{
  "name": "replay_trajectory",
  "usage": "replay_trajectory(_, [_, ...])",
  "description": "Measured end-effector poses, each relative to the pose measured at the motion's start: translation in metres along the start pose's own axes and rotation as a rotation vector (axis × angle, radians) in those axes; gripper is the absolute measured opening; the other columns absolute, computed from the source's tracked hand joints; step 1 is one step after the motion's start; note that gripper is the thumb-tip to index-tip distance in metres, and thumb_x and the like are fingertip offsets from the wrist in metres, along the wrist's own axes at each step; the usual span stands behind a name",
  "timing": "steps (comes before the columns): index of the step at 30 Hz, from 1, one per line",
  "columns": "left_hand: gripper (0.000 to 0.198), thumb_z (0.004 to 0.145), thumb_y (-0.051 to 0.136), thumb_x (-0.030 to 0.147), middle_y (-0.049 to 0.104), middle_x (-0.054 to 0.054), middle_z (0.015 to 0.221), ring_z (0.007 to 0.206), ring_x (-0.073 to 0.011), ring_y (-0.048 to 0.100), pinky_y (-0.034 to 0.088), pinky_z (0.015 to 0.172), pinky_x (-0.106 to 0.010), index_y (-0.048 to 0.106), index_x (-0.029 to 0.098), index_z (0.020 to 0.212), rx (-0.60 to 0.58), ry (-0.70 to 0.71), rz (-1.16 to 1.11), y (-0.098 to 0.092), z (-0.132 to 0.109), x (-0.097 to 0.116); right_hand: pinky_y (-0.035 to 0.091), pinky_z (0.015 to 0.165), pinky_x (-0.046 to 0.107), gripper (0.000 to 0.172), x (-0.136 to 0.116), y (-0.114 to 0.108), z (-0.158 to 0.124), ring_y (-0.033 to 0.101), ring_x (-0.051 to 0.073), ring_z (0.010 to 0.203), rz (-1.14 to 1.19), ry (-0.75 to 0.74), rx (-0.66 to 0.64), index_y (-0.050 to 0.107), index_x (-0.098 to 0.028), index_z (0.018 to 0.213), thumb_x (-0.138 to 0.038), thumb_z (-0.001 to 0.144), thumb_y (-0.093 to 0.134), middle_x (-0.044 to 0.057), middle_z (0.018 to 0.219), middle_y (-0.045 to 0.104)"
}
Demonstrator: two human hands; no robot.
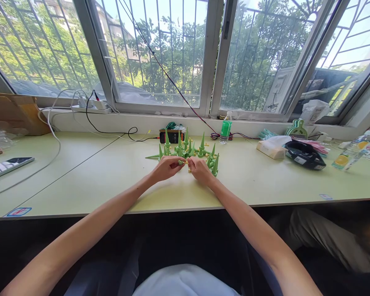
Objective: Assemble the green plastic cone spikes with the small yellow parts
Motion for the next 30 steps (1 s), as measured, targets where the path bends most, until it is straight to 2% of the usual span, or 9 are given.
replay_trajectory(4, [0.017,0.084,0.057,0.021,0.050,0.004,0.053,0.048,-0.0071,0.037,0.035,0.052,-0.020,0.072,0.016,0.092,0.026,-0.021,0.013,0.0009,0.0003,-0.0031,0.034,0.057,0.025,0.038,-0.0008,-0.0004,-0.0004,0.045,0.012,0.054,0.030,0.017,0.018,0.045,-0.020,0.072,-0.044,0.098,0.034,-0.001,0.060,0.053])
replay_trajectory(7, [0.017,0.083,0.056,0.019,0.055,0.003,0.058,0.048,-0.0067,0.039,0.035,0.052,-0.019,0.072,0.016,0.090,0.051,-0.055,0.015,0.0017,0.0004,-0.0066,0.036,0.057,0.024,0.030,-0.0005,0.0001,-0.0012,0.049,0.012,0.053,0.090,0.026,-0.006,0.049,-0.020,0.082,-0.045,0.096,0.039,-0.002,0.060,0.055])
replay_trajectory(12, [0.016,0.084,0.056,0.020,0.051,0.004,0.053,0.046,-0.0067,0.039,0.035,0.051,-0.019,0.071,0.015,0.088,0.053,-0.084,0.000,0.0021,0.0004,-0.0082,0.040,0.058,0.025,0.022,0.0003,0.0010,-0.0019,0.054,0.013,0.054,0.140,0.002,-0.041,0.049,-0.020,0.091,-0.042,0.093,0.046,-0.001,0.066,0.059])
replay_trajectory(21, [0.017,0.082,0.061,0.025,0.043,0.007,0.050,0.047,-0.0065,0.034,0.033,0.050,-0.018,0.069,0.015,0.093,-0.006,-0.078,-0.045,0.0000,0.0002,-0.0021,0.037,0.059,0.024,0.020,0.0017,-0.0002,-0.0019,0.047,0.011,0.053,0.101,-0.029,0.000,0.050,-0.020,0.084,-0.035,0.095,0.043,-0.003,0.062,0.055])
replay_trajectory(30, [0.016,0.084,0.062,0.030,0.039,0.008,0.048,0.047,-0.0063,0.031,0.031,0.050,-0.019,0.071,0.016,0.085,0.022,-0.081,-0.042,-0.0007,0.0013,-0.0037,0.032,0.057,0.023,0.021,0.0007,-0.0010,-0.0024,0.042,0.010,0.054,0.071,-0.035,-0.006,0.050,-0.020,0.081,-0.034,0.094,0.043,-0.004,0.062,0.050])
Point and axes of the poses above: each hand's wrist, its own z-axis towards the middle knuckle, its own y-axis out of the palm, x = y × z, the point moved 1 cm from there along z, towards the middle knuckle
